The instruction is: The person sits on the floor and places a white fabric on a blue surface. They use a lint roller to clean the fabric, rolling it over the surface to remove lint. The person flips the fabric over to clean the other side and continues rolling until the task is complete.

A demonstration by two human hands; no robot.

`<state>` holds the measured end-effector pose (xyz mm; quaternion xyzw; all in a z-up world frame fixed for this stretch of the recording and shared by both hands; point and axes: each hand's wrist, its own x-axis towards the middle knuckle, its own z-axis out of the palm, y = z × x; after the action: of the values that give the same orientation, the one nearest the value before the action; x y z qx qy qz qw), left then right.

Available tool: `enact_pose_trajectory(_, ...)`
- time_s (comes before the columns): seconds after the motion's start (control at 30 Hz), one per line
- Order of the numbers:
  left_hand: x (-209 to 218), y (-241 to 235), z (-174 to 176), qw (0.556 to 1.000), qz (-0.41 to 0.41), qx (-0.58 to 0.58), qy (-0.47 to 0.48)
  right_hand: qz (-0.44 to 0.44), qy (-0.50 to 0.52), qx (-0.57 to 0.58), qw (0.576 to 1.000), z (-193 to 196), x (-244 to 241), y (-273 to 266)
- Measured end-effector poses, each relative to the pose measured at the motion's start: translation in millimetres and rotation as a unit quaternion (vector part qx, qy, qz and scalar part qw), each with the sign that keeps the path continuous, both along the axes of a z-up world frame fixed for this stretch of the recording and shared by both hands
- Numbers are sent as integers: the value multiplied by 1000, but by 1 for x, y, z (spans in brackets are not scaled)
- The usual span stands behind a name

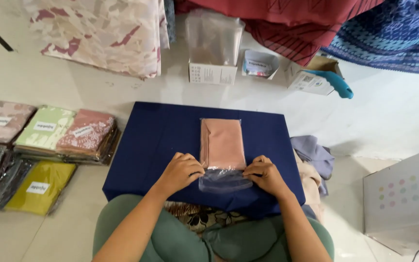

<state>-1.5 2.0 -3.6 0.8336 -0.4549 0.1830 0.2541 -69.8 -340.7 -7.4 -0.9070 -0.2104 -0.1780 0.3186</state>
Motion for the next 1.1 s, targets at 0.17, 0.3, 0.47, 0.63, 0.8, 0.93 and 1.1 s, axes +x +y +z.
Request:
enact_pose_trajectory(0.17, -2, -1, 0, 990, 57, 26, 125, -53, 78, 33, 995, 10, -8, 6)
enact_pose_trajectory(0.3, -1, -4, -8, 946, 124, -28, 300, -173, 182, 76, 965, 14, -6, 19)
enact_pose_trajectory(0.47, -7, -16, -3, 922, 190, -31, 335, -267, 210, 105, 935, -6, 8, 28)
enact_pose_trajectory(0.63, -10, -26, -6, 907, 248, -35, 338, -341, 129, -14, 931, -31, 22, 33)
enact_pose_trajectory(0.8, -23, -33, 18, 879, 287, -68, 376, -381, 87, -28, 920, -28, 24, 42)
enact_pose_trajectory(0.93, -12, -50, 29, 901, 282, -107, 312, -383, 67, -43, 920, -31, 29, 38)
enact_pose_trajectory(1.1, 15, -108, 23, 977, 171, -128, -24, -397, 70, -43, 914, -39, 36, 33)
